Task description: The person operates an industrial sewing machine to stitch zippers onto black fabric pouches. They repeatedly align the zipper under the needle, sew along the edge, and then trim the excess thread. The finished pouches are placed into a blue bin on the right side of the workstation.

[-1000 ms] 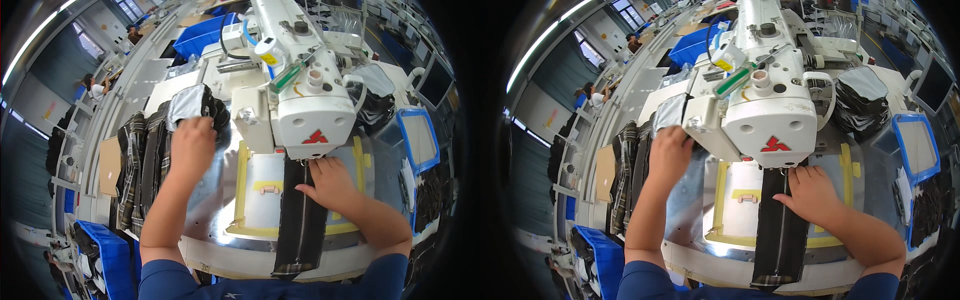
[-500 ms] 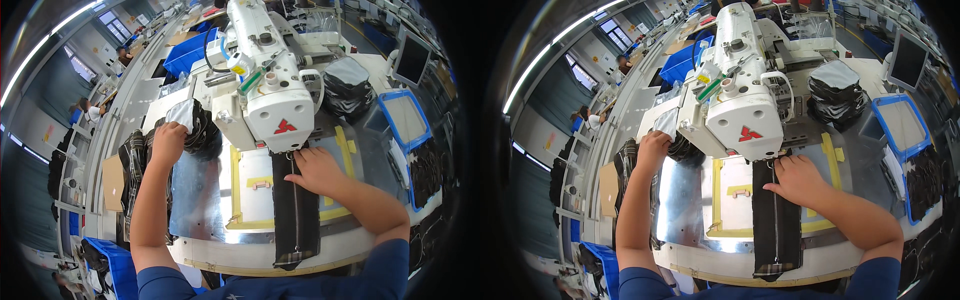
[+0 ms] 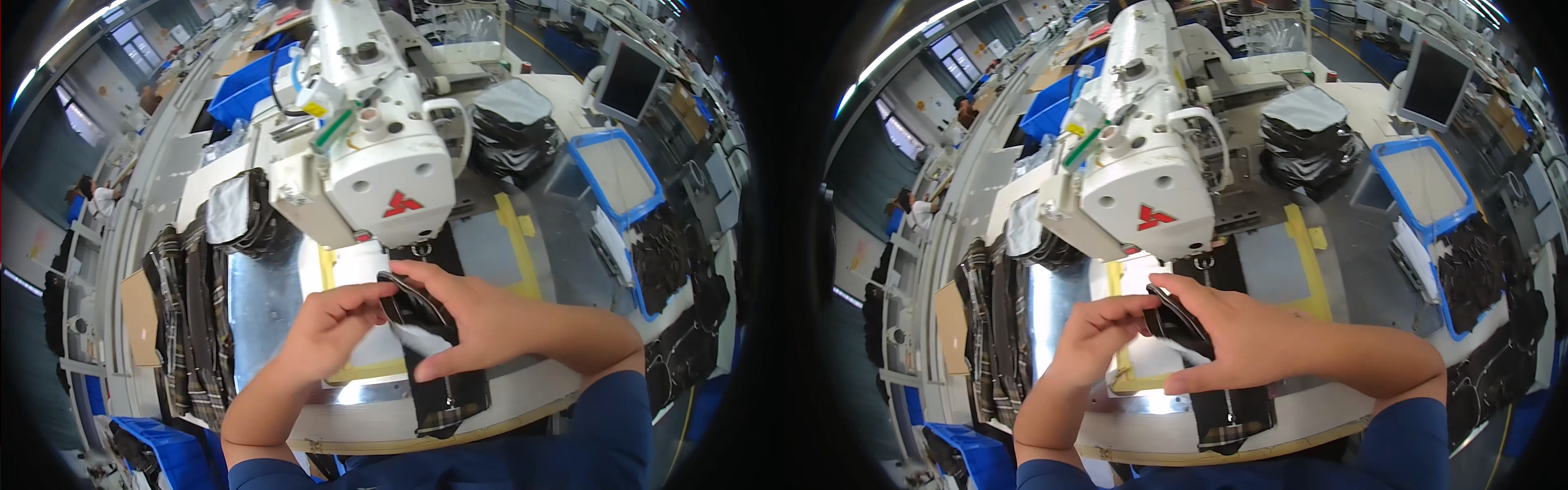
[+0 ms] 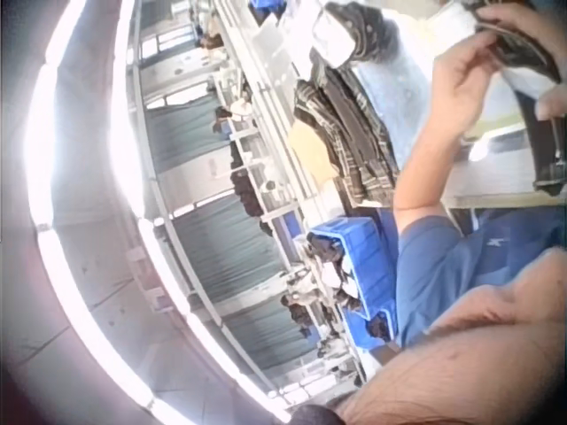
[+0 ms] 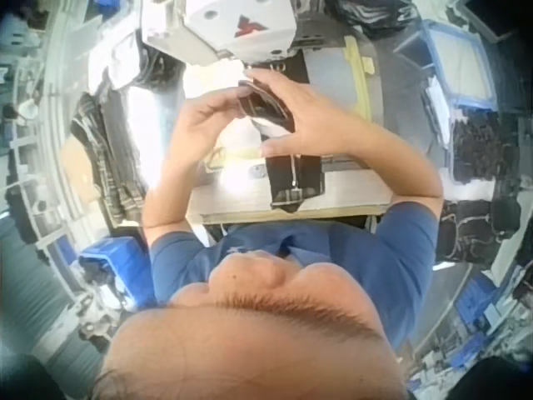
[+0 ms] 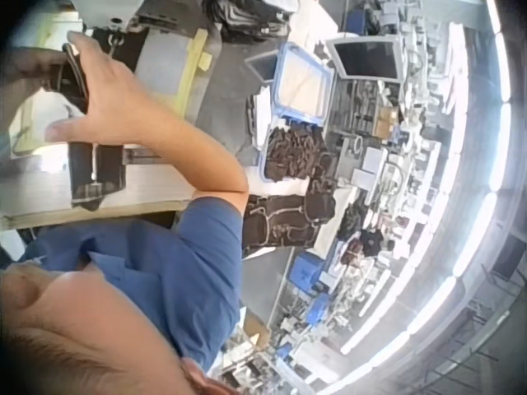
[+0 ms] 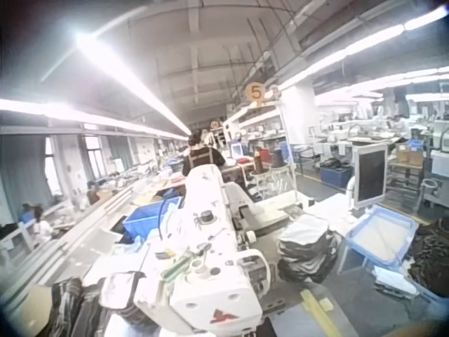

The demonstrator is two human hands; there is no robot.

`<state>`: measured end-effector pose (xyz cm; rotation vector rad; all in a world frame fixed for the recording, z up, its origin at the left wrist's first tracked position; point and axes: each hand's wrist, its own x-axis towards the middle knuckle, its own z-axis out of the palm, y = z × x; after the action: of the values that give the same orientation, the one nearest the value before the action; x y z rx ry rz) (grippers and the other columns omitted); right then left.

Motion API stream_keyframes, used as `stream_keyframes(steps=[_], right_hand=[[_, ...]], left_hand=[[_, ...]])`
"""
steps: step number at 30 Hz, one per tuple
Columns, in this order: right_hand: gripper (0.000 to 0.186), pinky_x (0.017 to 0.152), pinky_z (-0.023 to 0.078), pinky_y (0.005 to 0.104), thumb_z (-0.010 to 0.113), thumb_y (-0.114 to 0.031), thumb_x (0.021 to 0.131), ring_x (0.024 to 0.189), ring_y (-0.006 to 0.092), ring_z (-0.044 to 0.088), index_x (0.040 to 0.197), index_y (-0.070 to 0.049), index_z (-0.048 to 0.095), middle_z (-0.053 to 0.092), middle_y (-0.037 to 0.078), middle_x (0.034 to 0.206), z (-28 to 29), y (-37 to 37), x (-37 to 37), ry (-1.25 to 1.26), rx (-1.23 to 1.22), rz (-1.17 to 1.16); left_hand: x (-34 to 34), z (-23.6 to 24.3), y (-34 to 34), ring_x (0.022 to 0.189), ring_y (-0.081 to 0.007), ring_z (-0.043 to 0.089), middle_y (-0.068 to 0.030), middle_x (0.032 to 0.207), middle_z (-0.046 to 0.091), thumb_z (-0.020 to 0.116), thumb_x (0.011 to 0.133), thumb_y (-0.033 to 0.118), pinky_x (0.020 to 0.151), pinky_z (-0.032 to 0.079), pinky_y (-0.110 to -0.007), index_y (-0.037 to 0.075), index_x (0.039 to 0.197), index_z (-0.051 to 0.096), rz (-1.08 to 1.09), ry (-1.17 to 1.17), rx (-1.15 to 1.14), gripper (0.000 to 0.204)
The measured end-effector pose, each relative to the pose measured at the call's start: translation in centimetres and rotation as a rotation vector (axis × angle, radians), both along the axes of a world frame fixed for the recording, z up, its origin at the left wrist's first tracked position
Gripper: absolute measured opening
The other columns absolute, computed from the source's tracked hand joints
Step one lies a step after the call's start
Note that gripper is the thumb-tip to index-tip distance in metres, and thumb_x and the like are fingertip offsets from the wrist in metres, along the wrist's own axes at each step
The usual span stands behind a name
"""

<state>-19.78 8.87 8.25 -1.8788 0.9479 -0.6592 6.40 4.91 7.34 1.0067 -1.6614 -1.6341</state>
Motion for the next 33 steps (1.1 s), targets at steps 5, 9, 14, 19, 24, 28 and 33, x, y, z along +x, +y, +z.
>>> stream_keyframes(steps=[5, 9, 14, 19, 24, 28, 33], right_hand=[[0.049, 0.095, 0.055, 0.0456, 0.071, -0.005, 0.092, 0.114, 0.039, 0.07, 0.137, -0.005, 0.052, 0.07, 0.02, 0.124, -1.6, 0.0, -1.4, -0.069, 0.016, -0.196], [0.025, 0.083, 0.054, 0.0411, 0.075, -0.01, 0.091, 0.097, 0.0331, 0.069, 0.112, -0.003, 0.065, 0.07, 0.014, 0.106, -4.2, 0.0, -2.3, -0.119, 0.08, -0.262], [0.018, 0.081, 0.054, 0.0429, 0.081, -0.018, 0.089, 0.095, 0.0307, 0.068, 0.097, -0.004, 0.072, 0.068, 0.012, 0.101, -8.1, -1.4, -2.2, -0.048, -0.338, -0.37], [0.016, 0.07, 0.054, 0.0366, 0.087, -0.014, 0.087, 0.082, 0.0219, 0.069, 0.096, -0.005, 0.077, 0.07, 0.009, 0.094, -7.5, -1.6, -2.5, 0.041, -0.352, -0.347], [0.013, 0.058, 0.052, 0.0332, 0.088, -0.012, 0.086, 0.066, 0.0198, 0.068, 0.093, -0.006, 0.078, 0.069, 0.007, 0.082, -8.0, -1.5, -2.5, 0.079, -0.295, -0.412], [0.012, 0.061, 0.052, 0.0375, 0.083, -0.014, 0.089, 0.068, 0.0258, 0.066, 0.093, -0.007, 0.075, 0.066, 0.008, 0.084, -7.7, -1.7, -2.6, 0.111, -0.241, -0.401], [0.012, 0.062, 0.053, 0.0383, 0.083, -0.012, 0.087, 0.071, 0.0272, 0.066, 0.094, -0.008, 0.075, 0.066, 0.007, 0.086, -8.2, -2.1, -2.2, 0.057, -0.258, -0.373]], left_hand=[[-3.6, -2.1, -0.5, 0.087, -0.0193, 0.069, -0.0091, 0.097, 0.071, 0.084, 0.08, -0.005, 0.076, 0.056, -0.03, 0.002, 0.106, 0.081, 0.05, -0.344, -0.782, 0.027], [-4.2, -3.5, -2.4, 0.084, -0.023, 0.068, -0.0069, 0.094, 0.07, 0.089, 0.078, 0.002, 0.068, 0.054, -0.034, 0.005, 0.094, 0.078, 0.02, -0.273, -0.872, 0.019], [-3.9, -6.3, -2.7, 0.077, -0.0224, 0.069, -0.0127, 0.091, 0.074, 0.085, 0.086, 0.001, 0.07, 0.054, -0.033, -0.001, 0.095, 0.076, 0.019, -0.325, -0.64, 0.013], [-3.7, -6.6, -3.1, 0.078, -0.0192, 0.069, -0.0105, 0.093, 0.074, 0.085, 0.087, 0.001, 0.068, 0.053, -0.03, 0.0, 0.1, 0.077, -0.001, -0.283, -0.554, 0.015], [-3.5, -7.0, -3.0, 0.074, -0.0213, 0.069, -0.0109, 0.091, 0.075, 0.086, 0.088, 0.007, 0.066, 0.053, -0.031, 0.001, 0.099, 0.079, 0.001, -0.254, -0.434, 0.015], [-3.5, -7.9, -3.1, 0.073, -0.0214, 0.067, -0.0107, 0.088, 0.074, 0.085, 0.089, 0.007, 0.066, 0.052, -0.031, 0.001, 0.098, 0.078, 0.013, -0.204, -0.398, 0.013], [-3.9, -7.9, -3.1, 0.071, -0.0207, 0.066, -0.0099, 0.084, 0.071, 0.083, 0.089, 0.004, 0.064, 0.051, -0.031, 0.0, 0.098, 0.077, -0.027, -0.207, -0.418, 0.011]])
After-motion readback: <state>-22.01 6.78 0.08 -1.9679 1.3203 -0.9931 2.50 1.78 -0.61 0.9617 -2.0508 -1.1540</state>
